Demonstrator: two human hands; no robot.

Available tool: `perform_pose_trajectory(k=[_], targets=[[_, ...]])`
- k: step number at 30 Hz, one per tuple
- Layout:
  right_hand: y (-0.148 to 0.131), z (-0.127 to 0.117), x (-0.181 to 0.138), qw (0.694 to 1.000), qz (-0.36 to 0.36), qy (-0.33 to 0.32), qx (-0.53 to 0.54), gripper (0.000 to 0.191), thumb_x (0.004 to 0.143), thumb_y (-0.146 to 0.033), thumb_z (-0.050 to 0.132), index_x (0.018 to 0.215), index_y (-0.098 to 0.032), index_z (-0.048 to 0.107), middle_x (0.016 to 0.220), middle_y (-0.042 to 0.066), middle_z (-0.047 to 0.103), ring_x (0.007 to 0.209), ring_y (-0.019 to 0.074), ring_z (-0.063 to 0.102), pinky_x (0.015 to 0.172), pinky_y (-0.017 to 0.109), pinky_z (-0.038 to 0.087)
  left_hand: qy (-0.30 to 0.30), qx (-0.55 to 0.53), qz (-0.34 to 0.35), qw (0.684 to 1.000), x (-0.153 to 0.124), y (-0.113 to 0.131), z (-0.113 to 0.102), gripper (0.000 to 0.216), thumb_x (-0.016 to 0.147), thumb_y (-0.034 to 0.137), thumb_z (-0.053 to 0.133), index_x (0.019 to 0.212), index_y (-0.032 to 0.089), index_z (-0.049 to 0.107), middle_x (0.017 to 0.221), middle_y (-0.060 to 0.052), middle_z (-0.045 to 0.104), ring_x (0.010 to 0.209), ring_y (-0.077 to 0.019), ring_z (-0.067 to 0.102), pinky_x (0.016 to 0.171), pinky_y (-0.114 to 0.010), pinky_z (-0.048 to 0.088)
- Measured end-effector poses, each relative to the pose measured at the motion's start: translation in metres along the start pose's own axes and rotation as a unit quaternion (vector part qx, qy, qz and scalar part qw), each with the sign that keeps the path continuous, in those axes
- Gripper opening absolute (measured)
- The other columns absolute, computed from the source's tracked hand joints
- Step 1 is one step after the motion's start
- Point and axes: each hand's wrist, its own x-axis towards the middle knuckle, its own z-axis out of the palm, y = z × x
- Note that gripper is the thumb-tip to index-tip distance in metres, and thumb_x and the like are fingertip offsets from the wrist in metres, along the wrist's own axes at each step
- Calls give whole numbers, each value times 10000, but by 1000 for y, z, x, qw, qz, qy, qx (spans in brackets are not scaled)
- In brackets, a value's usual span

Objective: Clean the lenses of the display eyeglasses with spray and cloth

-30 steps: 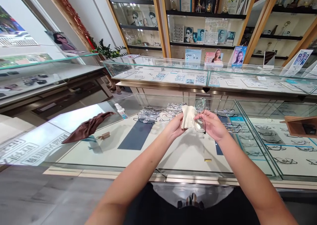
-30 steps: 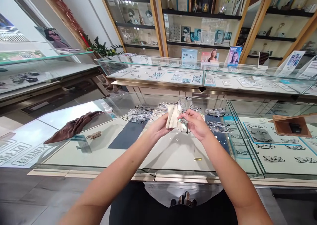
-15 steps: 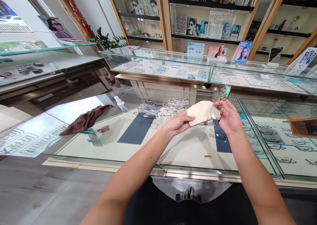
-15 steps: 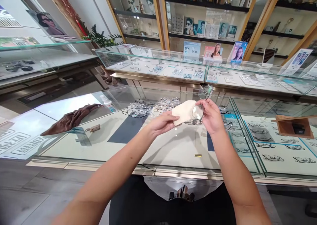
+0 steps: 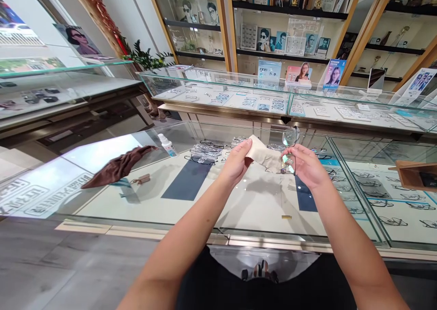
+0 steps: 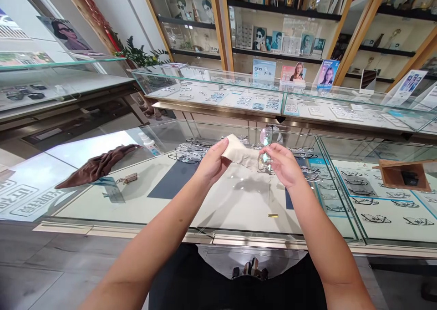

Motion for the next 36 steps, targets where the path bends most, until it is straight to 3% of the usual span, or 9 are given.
perform_pose_trajectory(k=[5, 8, 12, 17, 21, 26, 31, 36], targets=[[-1, -3, 0, 999, 14, 17, -28, 358, 642, -454, 962, 739, -237, 694, 857, -3, 764, 815, 147, 662, 688, 262, 513, 16, 15, 21, 1000, -7, 7, 3, 594, 590, 597, 982, 890, 155, 720, 758, 23, 692, 709, -109, 629, 684, -210, 509], [-1, -1, -1, 999, -14, 18, -32, 300, 718, -464, 905, 752, -240, 709, 873, 5, 758, 825, 161, 665, 724, 289, 515, -14, 23, 11, 1000, -11, 7, 6, 571, 616, 590, 972, 872, 156, 703, 732, 26, 663, 691, -114, 618, 659, -219, 498], [4, 8, -5, 1000, -22, 11, -17, 307, 736, -465, 896, 747, -239, 690, 887, 3, 762, 818, 166, 668, 744, 303, 517, -41, -28, -30, 998, -15, 6, 10, 531, 648, 509, 974, 934, 174, 678, 840, 7, 697, 794, -150, 680, 755, -261, 547], [9, 16, -7, 1000, -22, 5, -3, 337, 680, -479, 933, 751, -245, 703, 862, -5, 760, 840, 164, 663, 767, 291, 509, -104, -45, -72, 991, -16, 9, 7, 678, 618, 268, 976, 1224, 215, 677, 989, -10, 741, 792, -129, 695, 711, -226, 539], [8, 16, -8, 998, -57, 10, -16, 319, 699, -479, 917, 740, -258, 690, 860, 1, 756, 921, 194, 681, 890, 334, 518, -144, -41, -93, 984, -12, 6, 2, 799, 625, 74, 898, 1369, 210, 639, 1096, -61, 771, 853, -147, 718, 734, -222, 540], [8, 15, -9, 994, -91, 11, -53, 313, 717, -501, 909, 736, -269, 699, 845, 2, 753, 951, 215, 685, 999, 385, 488, -152, -44, -116, 981, -7, -3, -1, 559, 768, 84, 831, 1302, 142, 673, 1099, -105, 789, 902, -178, 752, 851, -278, 577], [12, 19, -10, 994, -76, 3, -83, 368, 685, -559, 930, 735, -267, 712, 822, -3, 751, 933, 208, 675, 978, 371, 484, -170, -54, -138, 974, -6, -3, 0, 456, 816, 108, 751, 1266, 92, 680, 1110, -160, 796, 963, -242, 776, 895, -340, 592], [11, 19, -8, 994, -77, 11, -74, 388, 671, -572, 927, 731, -266, 695, 810, 3, 747, 933, 210, 662, 969, 359, 488, -187, -78, -154, 967, -4, 2, -3, 642, 594, -58, 602, 1206, 106, 706, 1173, -135, 794, 1076, -233, 757, 905, -302, 565]])
